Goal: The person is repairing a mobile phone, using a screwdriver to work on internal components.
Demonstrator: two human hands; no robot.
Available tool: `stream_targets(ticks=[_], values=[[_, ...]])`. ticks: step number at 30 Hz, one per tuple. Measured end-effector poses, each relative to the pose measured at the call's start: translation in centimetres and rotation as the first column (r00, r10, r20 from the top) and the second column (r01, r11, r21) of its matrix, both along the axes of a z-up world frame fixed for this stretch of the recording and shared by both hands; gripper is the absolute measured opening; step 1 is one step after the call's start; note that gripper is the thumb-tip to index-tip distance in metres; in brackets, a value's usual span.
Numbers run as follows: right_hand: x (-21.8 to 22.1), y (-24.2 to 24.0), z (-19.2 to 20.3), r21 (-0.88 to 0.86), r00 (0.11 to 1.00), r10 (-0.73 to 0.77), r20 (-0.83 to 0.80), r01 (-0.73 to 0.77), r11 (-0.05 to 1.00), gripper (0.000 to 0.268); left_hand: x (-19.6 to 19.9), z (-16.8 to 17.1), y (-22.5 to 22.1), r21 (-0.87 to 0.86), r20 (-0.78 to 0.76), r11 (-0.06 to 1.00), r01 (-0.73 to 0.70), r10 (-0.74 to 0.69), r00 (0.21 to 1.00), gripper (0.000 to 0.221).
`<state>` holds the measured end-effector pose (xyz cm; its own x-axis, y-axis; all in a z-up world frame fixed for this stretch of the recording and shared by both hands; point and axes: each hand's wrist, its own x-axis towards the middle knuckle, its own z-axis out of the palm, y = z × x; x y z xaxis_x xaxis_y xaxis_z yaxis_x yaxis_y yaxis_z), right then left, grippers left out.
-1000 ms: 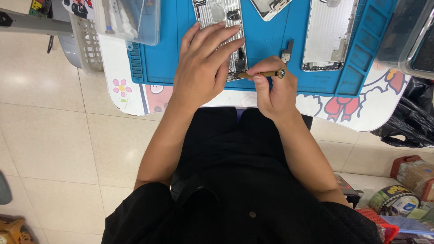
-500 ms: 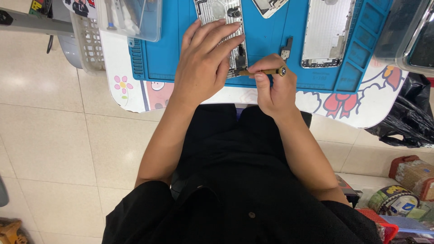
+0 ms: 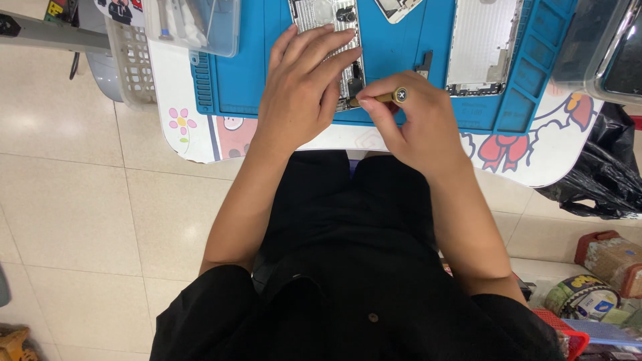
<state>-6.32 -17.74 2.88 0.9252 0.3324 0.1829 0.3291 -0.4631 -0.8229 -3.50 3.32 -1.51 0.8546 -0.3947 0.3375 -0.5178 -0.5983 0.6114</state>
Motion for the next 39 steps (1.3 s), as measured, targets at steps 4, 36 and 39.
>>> stream_targets(ticks=[4,36,39], values=[[2.0,0.7,4.5,-0.138,0.990,0.117,-0.085,-0.128,0.982,0.014,0.0,0.1,0.1,0.004,0.006,1.000,-0.001,0.001,1.000,0.039],[5.1,3.4,6.2,-0.537,0.872,0.489,0.007,-0.410,0.738,0.021,0.2,-0.3,0.3,-0.016,-0.004,1.000,-0.005,0.005,1.000,0.037],[4.7,3.4,5.7,-0.583,0.842,0.521,0.142,-0.354,0.731,0.019,0.2,-0.5,0.4,-0.008,-0.013,1.000,-0.003,0.003,1.000,0.031]])
